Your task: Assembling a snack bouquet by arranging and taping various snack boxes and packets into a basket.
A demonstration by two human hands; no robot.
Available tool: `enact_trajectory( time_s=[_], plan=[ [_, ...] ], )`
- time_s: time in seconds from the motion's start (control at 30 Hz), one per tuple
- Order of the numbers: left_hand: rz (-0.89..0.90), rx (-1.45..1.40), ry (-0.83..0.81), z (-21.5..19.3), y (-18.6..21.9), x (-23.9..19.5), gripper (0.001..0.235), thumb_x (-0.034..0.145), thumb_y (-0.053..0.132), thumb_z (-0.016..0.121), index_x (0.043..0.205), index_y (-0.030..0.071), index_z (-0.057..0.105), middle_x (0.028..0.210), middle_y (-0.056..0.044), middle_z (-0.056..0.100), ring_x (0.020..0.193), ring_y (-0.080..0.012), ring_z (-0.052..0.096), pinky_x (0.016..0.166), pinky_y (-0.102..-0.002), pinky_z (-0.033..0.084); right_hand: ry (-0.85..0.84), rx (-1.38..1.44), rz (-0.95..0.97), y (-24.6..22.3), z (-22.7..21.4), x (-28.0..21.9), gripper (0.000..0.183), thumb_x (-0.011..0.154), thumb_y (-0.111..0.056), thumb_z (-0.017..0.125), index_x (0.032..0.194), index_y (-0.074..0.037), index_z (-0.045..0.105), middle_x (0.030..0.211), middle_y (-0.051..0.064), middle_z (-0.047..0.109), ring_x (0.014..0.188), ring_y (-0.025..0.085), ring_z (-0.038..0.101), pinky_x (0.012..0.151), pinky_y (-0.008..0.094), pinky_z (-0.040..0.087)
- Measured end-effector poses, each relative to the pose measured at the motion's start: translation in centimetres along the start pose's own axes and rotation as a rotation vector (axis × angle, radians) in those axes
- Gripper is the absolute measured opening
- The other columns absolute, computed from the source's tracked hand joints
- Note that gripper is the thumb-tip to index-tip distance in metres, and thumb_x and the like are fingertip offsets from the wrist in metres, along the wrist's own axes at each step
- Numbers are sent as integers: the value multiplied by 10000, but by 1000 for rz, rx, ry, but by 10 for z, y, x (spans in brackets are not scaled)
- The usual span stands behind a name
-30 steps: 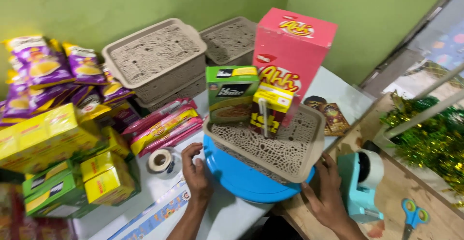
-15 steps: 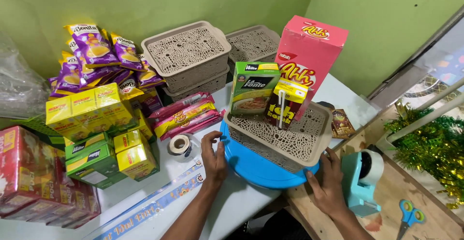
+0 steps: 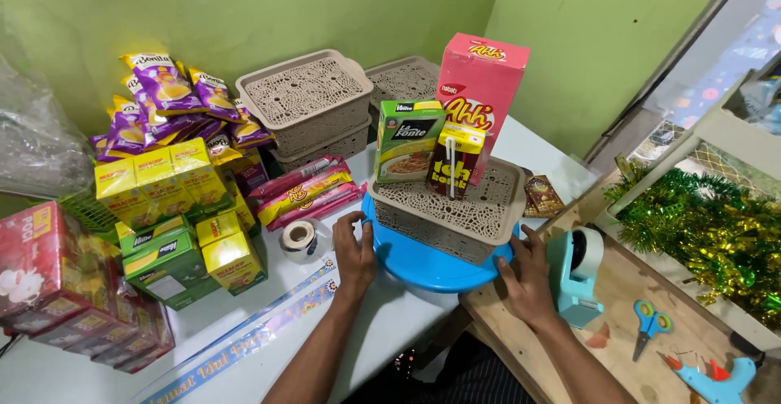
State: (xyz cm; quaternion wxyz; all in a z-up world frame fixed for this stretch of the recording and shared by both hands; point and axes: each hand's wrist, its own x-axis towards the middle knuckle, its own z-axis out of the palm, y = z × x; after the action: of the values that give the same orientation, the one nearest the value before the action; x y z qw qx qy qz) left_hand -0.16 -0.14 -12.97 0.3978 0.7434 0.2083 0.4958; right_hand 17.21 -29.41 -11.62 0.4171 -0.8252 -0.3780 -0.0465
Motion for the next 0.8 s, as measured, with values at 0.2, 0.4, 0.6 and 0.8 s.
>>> enact_trajectory(
  time_s=[0.2, 0.4, 0.6, 0.8],
  plan=[
    [115, 19, 80, 7, -1, 3, 296, 1051, 366, 519, 1193, 109, 559, 1088, -104, 585, 1053, -319, 589, 928, -435, 488, 11, 25, 1, -8, -3, -2, 647, 1028, -511, 483, 1500, -70, 516, 1620, 193, 278, 1383, 486, 432, 1086, 710, 272],
    [563, 56, 200, -54, 111, 89, 232, 994, 239, 604, 1082, 28, 565, 1008, -179, 616, 945, -298, 585, 837, -408, 500, -7, 41, 87, 10, 4, 0, 714, 952, -585, 428, 1562, -214, 433, 1656, 107, 264, 1546, 365, 245, 1165, 685, 164],
    [151, 525, 327, -186, 58, 302, 359, 991, 336, 783, 1120, 40, 626, 1096, -155, 641, 982, -278, 608, 802, -426, 514, 22, 41, 45, 14, 4, 2, 675, 966, -523, 466, 1535, -160, 474, 1644, 118, 317, 1523, 359, 302, 1170, 597, 264],
    [-784, 964, -54, -220, 42, 338, 1270, 802, 670, 784, 1615, -1, 75, 1615, -337, 299, 1446, -509, 374, 1144, -648, 229, 11, 25, 75, 9, 2, 3, 683, 952, -530, 476, 1526, -160, 487, 1630, 115, 329, 1513, 348, 319, 1148, 578, 276]
  ],
)
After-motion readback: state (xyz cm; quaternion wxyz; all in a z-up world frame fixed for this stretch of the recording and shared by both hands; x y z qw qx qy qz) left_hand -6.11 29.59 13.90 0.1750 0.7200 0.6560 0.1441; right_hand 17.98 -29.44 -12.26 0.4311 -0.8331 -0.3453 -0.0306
